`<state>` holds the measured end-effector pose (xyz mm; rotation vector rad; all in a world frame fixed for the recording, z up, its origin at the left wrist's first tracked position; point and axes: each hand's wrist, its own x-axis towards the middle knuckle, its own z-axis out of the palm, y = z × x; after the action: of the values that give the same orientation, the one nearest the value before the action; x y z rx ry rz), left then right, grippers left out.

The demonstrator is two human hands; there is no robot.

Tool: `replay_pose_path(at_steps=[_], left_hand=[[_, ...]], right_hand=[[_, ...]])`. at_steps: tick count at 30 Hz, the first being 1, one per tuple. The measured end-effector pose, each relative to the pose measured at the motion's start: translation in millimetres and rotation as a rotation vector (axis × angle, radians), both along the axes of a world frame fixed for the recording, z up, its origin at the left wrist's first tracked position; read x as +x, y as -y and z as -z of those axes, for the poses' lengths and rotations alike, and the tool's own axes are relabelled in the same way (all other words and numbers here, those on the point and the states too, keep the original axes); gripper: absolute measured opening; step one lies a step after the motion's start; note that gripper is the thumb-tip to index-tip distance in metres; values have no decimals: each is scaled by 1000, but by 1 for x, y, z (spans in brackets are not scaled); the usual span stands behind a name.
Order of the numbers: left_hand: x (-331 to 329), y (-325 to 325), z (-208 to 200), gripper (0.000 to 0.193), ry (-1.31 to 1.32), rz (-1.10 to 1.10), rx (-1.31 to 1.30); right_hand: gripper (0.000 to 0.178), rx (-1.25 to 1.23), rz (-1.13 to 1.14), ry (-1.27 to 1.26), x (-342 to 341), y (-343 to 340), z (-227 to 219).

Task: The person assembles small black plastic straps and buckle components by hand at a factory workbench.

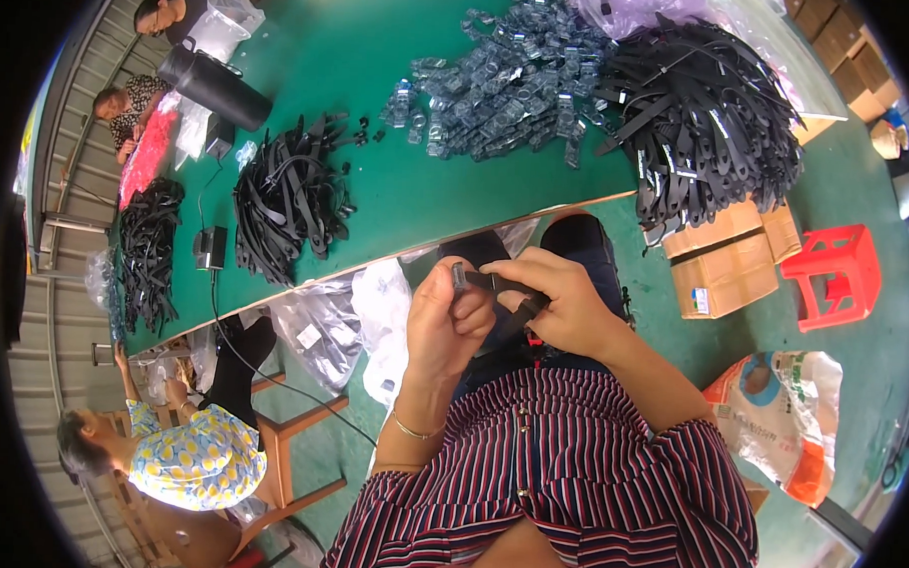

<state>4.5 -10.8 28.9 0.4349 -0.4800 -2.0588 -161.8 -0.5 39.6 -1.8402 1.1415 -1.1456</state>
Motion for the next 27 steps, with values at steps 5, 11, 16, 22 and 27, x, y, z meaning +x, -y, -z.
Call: replay_pose_path(at_steps=[5, 11, 16, 22, 27], left_hand=[[-2, -4, 3, 26, 36, 9, 14], [-6, -6, 8, 20, 202, -74, -52], [-7, -6, 1, 11, 814, -240, -460], [4, 0, 11, 12, 999, -281, -708], [8, 8, 3, 12, 1171, -243, -1070]], right_hand=[[31, 3, -2, -18, 1, -2, -2], [29, 0, 36, 10, 2, -1, -4], [17, -100, 90, 11, 7, -2, 1], [10, 70, -60, 400, -5, -1, 16], [15, 278, -239, 661, -10, 4, 23]])
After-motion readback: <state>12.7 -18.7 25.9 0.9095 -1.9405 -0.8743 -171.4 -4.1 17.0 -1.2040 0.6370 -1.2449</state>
